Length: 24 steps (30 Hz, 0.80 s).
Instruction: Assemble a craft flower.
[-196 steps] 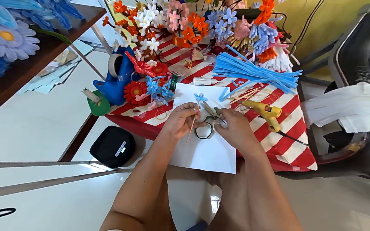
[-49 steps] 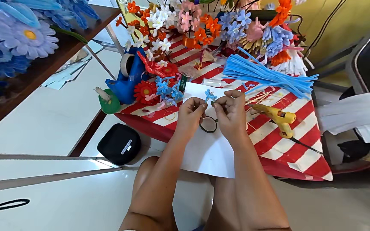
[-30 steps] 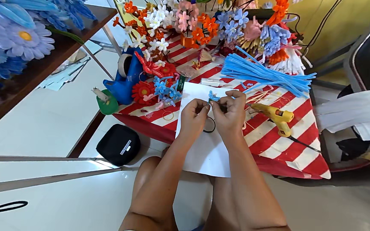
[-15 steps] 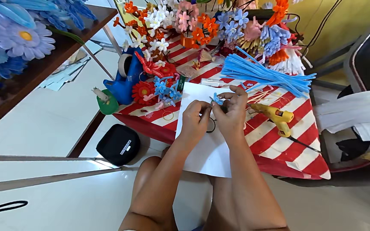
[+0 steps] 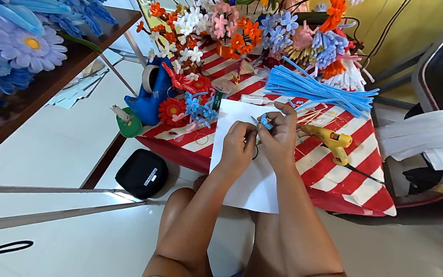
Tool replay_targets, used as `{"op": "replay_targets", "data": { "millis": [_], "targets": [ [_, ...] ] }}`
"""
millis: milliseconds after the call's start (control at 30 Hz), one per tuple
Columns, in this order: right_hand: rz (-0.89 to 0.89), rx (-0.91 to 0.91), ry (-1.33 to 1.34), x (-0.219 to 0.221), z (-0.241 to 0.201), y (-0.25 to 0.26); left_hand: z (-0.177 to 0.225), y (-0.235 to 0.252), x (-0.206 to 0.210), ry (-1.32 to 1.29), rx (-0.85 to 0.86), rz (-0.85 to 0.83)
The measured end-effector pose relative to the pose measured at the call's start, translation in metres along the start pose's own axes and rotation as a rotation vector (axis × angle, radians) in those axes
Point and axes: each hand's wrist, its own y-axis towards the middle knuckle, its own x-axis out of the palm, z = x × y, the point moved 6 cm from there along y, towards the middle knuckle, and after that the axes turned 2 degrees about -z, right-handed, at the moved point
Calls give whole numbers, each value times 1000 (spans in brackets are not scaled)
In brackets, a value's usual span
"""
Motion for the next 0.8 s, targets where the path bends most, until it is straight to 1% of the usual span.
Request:
{"op": "replay_targets", "data": {
  "millis": [200, 433, 800],
  "targets": [
    [-8, -33, -21, 0, -2, 0, 0, 1, -3, -74, -1, 20],
    [13, -34, -14, -1, -10, -2, 1, -2, -6, -150, 25, 101],
    [28, -36, -27, -3, -14, -4, 2, -1, -4, -147, 81, 79]
  ]
}}
